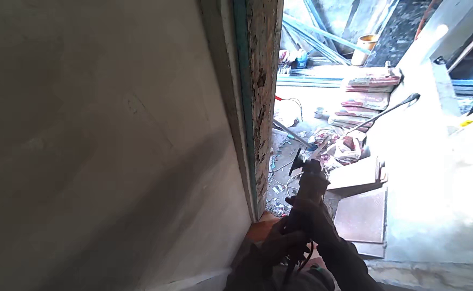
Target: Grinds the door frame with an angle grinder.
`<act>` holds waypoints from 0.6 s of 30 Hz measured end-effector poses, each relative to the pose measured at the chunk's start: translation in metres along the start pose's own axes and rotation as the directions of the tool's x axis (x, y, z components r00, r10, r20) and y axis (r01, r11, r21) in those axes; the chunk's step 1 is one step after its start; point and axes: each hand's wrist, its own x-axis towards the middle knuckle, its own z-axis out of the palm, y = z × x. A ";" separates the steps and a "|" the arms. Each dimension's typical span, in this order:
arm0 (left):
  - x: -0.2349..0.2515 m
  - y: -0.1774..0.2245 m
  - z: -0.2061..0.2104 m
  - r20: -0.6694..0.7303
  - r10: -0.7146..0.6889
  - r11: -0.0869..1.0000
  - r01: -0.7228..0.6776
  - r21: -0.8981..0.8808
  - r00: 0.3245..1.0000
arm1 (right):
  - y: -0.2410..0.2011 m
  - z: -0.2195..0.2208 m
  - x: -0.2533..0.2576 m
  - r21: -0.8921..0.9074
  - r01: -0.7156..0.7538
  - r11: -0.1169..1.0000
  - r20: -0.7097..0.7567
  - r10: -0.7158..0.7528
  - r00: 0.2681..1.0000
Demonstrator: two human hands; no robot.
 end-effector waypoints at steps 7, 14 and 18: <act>-0.017 -0.011 -0.010 -0.028 -0.038 0.997 0.036 -0.067 0.999 | 0.018 0.020 -0.007 0.064 -0.104 0.992 -0.053 0.107 0.993; -0.032 0.061 0.037 -0.325 0.246 0.915 -0.108 0.390 0.913 | -0.037 0.064 -0.016 -0.050 0.235 0.971 0.066 -0.231 0.971; -0.024 0.066 0.017 -0.275 0.571 0.707 -0.293 0.644 0.774 | -0.056 0.088 -0.004 -0.051 0.486 0.872 0.152 -0.474 0.867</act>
